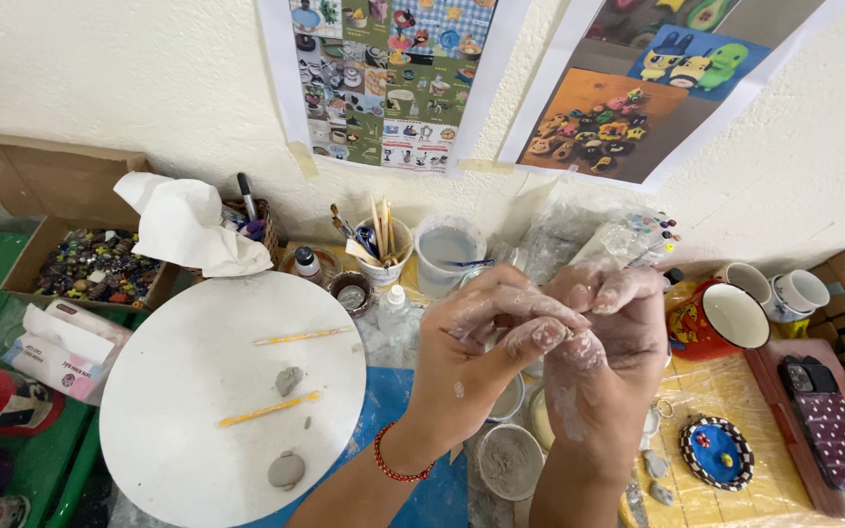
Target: The person molds and shapes small pieces of clay by hand and using a wooden tool on a white circular board. They pick up and handle small containers and tools while working at a cluttered workbench.
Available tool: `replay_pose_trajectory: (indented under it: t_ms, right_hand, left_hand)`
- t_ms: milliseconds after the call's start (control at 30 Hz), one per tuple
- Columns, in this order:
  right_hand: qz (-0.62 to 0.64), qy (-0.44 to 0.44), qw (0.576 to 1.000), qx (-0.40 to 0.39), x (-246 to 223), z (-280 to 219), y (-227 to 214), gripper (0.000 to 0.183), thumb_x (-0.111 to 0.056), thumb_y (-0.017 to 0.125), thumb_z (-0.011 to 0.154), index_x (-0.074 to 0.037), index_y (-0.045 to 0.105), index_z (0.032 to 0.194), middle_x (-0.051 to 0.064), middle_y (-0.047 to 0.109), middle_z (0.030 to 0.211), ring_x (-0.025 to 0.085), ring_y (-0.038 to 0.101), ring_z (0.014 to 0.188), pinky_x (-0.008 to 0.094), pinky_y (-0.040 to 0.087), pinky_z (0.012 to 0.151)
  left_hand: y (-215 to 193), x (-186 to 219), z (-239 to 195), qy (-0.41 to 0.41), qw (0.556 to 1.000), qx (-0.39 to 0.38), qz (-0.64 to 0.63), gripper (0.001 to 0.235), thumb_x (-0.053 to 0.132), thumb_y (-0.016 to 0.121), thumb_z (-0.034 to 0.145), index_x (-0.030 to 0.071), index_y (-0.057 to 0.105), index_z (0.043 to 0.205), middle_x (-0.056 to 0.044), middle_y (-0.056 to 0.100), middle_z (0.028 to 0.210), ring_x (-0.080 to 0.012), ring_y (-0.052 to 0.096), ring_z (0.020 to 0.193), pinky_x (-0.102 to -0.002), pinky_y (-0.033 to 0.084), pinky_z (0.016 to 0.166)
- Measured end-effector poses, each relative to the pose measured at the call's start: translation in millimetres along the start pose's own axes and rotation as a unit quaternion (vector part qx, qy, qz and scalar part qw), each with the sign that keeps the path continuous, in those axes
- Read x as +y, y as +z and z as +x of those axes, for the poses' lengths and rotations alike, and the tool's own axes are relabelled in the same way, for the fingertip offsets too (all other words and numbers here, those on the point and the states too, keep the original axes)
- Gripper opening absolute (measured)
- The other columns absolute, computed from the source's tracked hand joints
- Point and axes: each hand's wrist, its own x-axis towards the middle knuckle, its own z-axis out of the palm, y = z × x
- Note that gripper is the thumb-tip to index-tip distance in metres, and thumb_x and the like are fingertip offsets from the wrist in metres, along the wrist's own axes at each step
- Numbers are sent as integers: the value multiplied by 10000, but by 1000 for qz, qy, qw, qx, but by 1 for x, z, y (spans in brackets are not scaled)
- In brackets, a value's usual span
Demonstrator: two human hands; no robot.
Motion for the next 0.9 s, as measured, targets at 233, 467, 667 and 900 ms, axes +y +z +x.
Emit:
replay_pose_trajectory:
  t_ms: [233, 467, 667, 900]
  right_hand:
    - [150, 121, 981, -23, -3, -1, 8, 327, -83, 810, 990, -85, 486, 1037, 73, 490, 1029, 228, 577, 1037, 377, 536, 880]
    - [225, 209, 950, -56, -7, 3, -3, 381, -64, 824, 944, -131, 484, 1103, 74, 489, 1127, 242, 567, 1117, 348, 524, 950]
    - [194, 196, 960, -35, -8, -5, -3, 397, -61, 847, 927, -116, 493, 1097, 77, 462, 1147, 220, 547, 1126, 317, 526, 936]
    - [-69, -7, 997, -39, -1, -2, -5, 263, -96, 850, 961, -92, 612, 1073, 42, 519, 1044, 130, 501, 973, 267, 454, 852]
  left_hand:
    - [4, 2, -3, 113, 982, 43, 147, 142, 94, 819, 895, 53, 788, 1027, -22, 673, 940, -86, 610, 818, -220, 467, 719]
    - [-4, 4, 0, 174, 967, -10, 185, 174, 82, 821, 892, 67, 771, 1058, -35, 721, 968, -123, 671, 919, -249, 558, 811]
    - [-6, -3, -2, 199, 966, 3, 165, 132, 54, 825, 904, 64, 766, 1021, -41, 686, 941, -129, 689, 881, -253, 576, 795]
    - [-8, -1, -2, 161, 980, 22, 115, 142, 58, 790, 950, -6, 701, 1041, -66, 648, 1033, -121, 660, 891, -234, 554, 762]
